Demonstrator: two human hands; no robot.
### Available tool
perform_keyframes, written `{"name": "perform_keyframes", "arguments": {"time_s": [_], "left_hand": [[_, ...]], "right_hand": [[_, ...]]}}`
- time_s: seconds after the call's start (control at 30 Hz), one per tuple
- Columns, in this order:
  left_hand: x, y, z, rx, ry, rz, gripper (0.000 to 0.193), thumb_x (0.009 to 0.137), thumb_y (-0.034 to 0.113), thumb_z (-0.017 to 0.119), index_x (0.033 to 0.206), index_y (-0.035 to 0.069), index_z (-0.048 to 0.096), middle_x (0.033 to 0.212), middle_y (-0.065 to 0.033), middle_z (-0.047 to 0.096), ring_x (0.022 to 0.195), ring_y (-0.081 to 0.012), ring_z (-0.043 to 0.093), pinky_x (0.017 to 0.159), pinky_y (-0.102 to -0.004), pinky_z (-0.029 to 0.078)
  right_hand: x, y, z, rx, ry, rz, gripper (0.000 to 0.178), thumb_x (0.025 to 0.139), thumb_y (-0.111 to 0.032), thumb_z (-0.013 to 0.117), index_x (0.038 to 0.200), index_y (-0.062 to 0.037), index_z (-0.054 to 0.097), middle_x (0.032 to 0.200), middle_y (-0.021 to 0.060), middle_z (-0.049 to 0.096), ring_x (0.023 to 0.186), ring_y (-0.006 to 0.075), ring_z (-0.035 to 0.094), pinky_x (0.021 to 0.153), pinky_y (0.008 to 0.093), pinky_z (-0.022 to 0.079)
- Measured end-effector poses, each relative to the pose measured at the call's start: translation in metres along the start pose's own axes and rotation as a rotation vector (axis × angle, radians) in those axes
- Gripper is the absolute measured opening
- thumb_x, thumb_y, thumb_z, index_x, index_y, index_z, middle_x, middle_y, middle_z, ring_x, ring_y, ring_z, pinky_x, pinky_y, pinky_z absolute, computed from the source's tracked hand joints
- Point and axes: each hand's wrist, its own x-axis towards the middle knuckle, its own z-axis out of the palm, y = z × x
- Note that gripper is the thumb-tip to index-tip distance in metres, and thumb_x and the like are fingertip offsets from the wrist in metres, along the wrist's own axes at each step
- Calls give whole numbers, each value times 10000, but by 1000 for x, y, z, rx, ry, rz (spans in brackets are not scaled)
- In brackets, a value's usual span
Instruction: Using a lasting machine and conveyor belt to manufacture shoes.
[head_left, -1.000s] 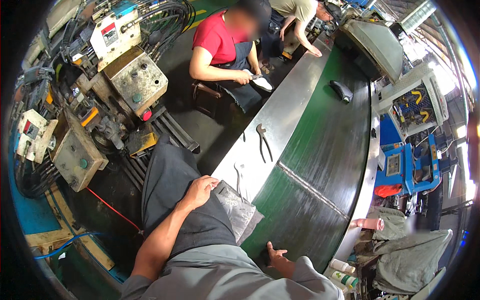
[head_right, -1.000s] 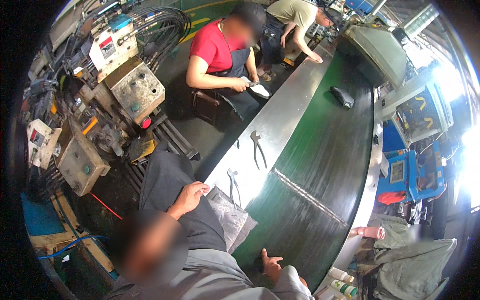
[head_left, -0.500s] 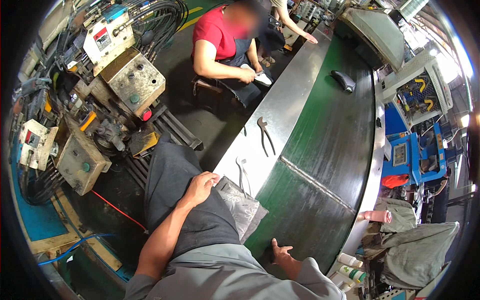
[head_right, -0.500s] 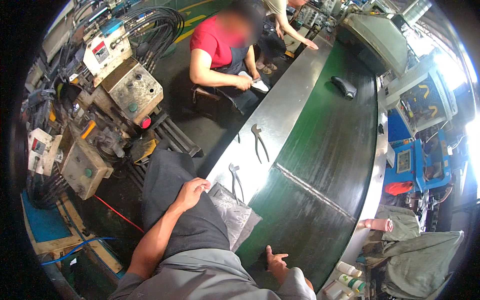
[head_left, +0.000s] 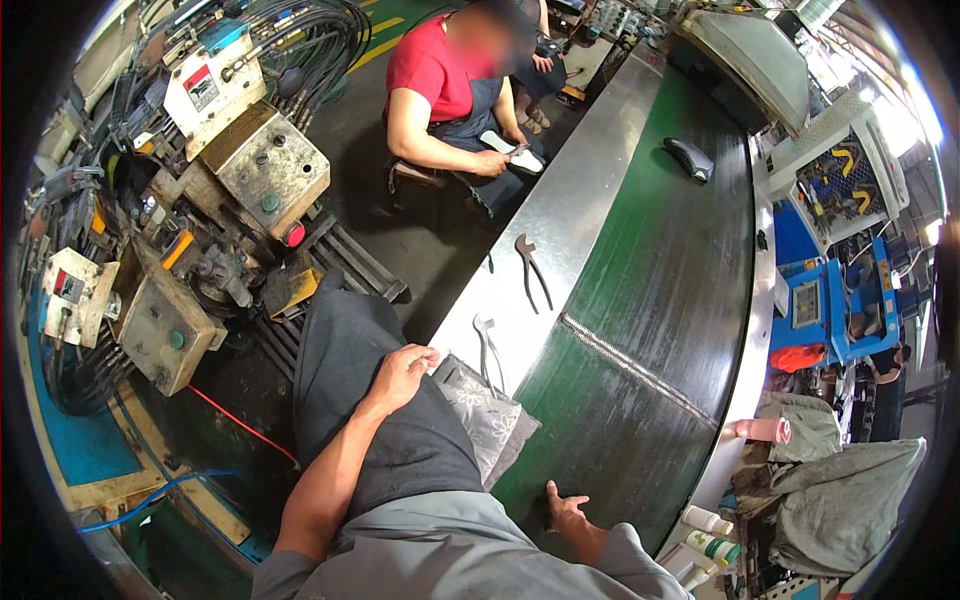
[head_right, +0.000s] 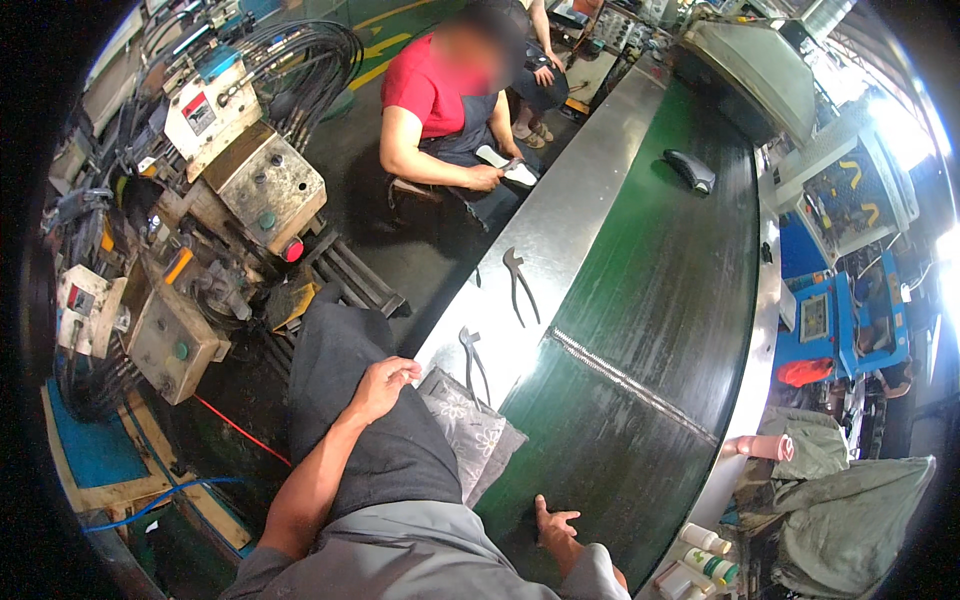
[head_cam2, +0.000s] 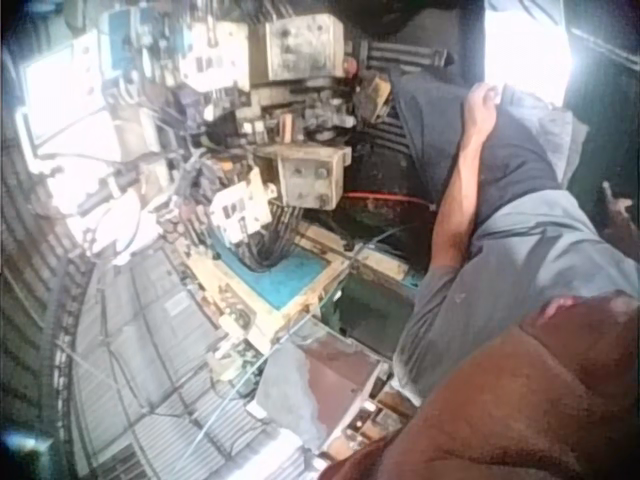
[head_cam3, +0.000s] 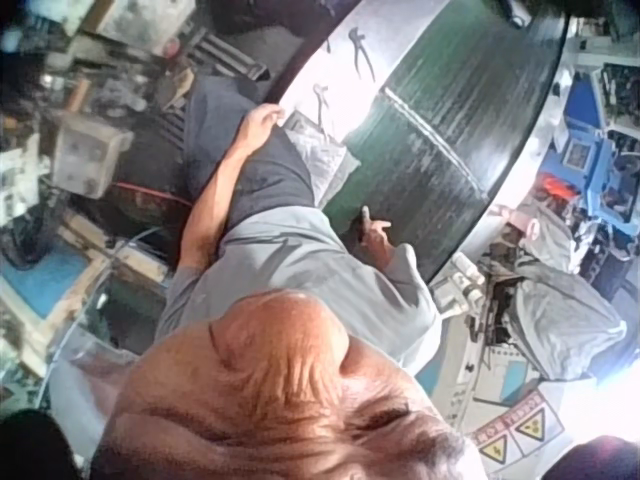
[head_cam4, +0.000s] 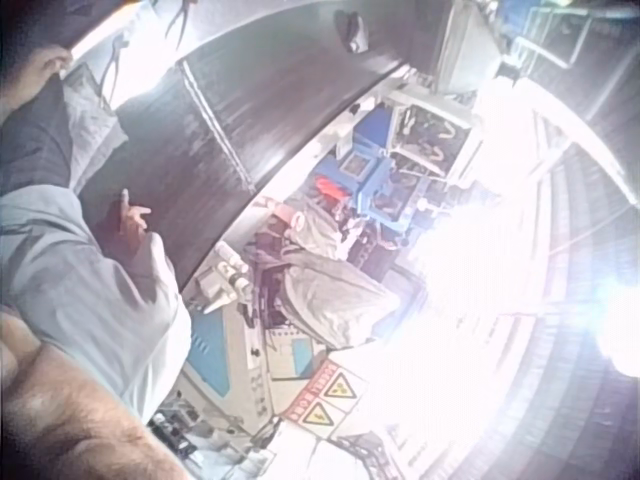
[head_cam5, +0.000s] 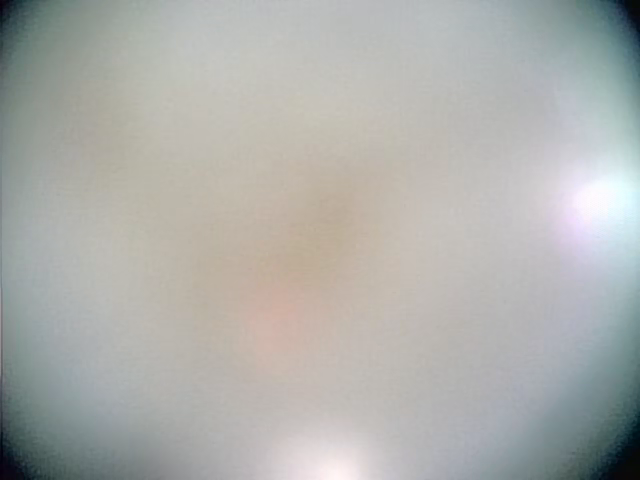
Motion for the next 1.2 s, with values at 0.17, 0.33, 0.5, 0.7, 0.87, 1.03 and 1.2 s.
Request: {"name": "perform_keyframes", "arguments": {"time_s": [0.17, 0.33, 0.5, 0.7, 0.87, 1.03, 1.2], "left_hand": [[20, 6, 24, -82, -68, 30, 231, 1023, -90, 560, 1188, -63, 720, 1130, -154, 753, 1038, -250, 778, 924, -339, 615], [5, 3, 9, -52, -21, 12, 230, 1022, -87, 566, 1192, -60, 719, 1128, -149, 754, 1038, -249, 779, 922, -339, 614], [2, 0, 5, -20, -22, -4, 231, 1014, -93, 579, 1192, -54, 721, 1128, -143, 762, 1040, -240, 779, 913, -337, 612], [6, -16, 0, -249, 6, -57, 253, 1048, -86, 536, 1218, -52, 719, 1165, -140, 777, 1087, -229, 764, 967, -343, 604], [10, -10, -13, -533, 13, -74, 244, 1078, -37, 537, 1238, -73, 717, 1202, -148, 765, 1094, -215, 750, 1008, -351, 597], [17, 0, -2, -87, -28, 14, 243, 1038, -68, 539, 1203, -71, 717, 1140, -149, 771, 1046, -238, 768, 945, -346, 607], [12, -2, 0, 242, -31, 182, 250, 987, -102, 558, 1183, -70, 711, 1091, -198, 751, 1009, -311, 778, 869, -370, 607]], "right_hand": [[112, 48, 34, -829, -6, -196, 1584, 726, -889, 774, 1696, -205, -275, 1723, 371, 163, 1560, 550, 291, 1198, 723, 363], [54, 33, 15, -60, -12, -50, 1598, 718, -902, 767, 1686, -201, -294, 1733, 379, 113, 1562, 580, 259, 1191, 736, 362], [1, 15, 4, 26, -34, 26, 1608, 707, -910, 768, 1684, -203, -297, 1742, 387, 67, 1573, 590, 226, 1198, 740, 351], [-43, 6, -3, -72, 88, 65, 1587, 722, -942, 714, 1702, -136, -239, 1689, 310, 373, 1549, 470, 392, 1261, 618, 345], [-38, 7, 5, 41, 33, 33, 1555, 729, -940, 712, 1706, -200, -246, 1762, 358, 68, 1580, 596, 221, 1236, 727, 297], [-18, 11, 9, -257, 86, 2, 1568, 783, -880, 734, 1679, -53, -252, 1678, 324, 386, 1512, 491, 442, 1271, 595, 341], [4, 21, 19, -1229, 159, -502, 1562, 758, -943, 684, 1703, -56, -187, 1650, 358, 401, 1503, 514, 444, 1251, 610, 358]]}}
